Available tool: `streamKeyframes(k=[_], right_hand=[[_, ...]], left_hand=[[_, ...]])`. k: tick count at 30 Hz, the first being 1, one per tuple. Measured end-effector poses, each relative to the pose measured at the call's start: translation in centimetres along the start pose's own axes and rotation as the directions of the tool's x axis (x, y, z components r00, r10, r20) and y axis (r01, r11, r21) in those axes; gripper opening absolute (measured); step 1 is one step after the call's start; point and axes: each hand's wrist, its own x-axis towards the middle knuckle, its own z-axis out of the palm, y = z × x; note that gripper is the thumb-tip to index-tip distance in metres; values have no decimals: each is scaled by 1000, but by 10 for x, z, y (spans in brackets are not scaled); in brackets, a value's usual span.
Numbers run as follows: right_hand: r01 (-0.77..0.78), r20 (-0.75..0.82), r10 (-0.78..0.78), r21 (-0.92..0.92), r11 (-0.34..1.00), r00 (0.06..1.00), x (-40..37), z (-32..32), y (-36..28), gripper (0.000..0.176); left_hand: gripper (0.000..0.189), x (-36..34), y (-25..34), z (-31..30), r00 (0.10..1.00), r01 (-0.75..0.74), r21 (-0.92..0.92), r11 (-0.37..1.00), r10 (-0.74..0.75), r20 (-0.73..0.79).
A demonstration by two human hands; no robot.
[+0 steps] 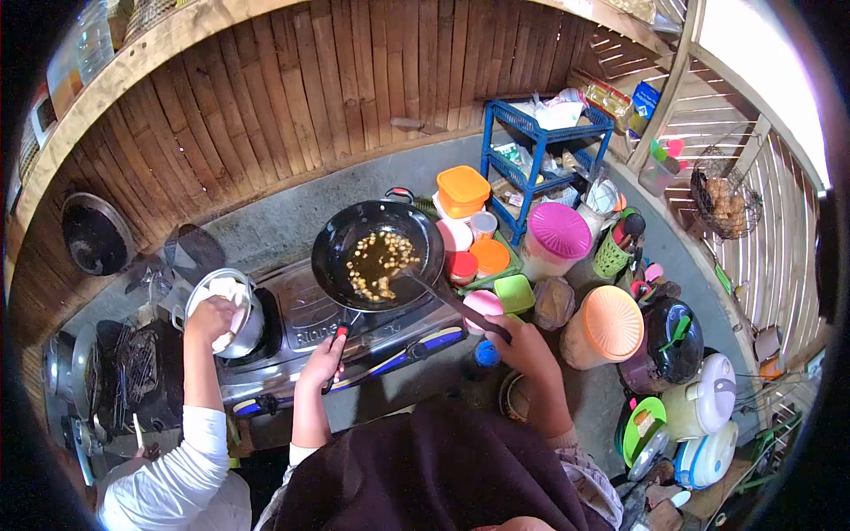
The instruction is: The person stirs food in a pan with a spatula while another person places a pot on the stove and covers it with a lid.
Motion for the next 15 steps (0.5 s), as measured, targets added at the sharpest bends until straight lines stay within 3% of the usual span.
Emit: streamKeyframes(k=[3, 5, 11, 15], right_hand=[[25, -19, -24, 51, 998, 1000, 12, 19, 7, 31], [191, -137, -168, 175, 966, 976, 21, 38, 20, 33], [233, -205, -186, 240, 942, 961, 42, 68, 24, 36], [210, -136, -181, 247, 946, 974, 58, 79, 22, 37]], left_hand=[[45, 0, -1, 0, 1000, 2, 1, 1000, -2, -12], [45, 0, 0, 1, 1000, 6, -4, 1000, -6, -29], [44, 1, -2, 0, 1000, 20, -27, 999, -20, -15], [45, 4, -5, -1, 1000, 12, -34, 999, -11, 4]])
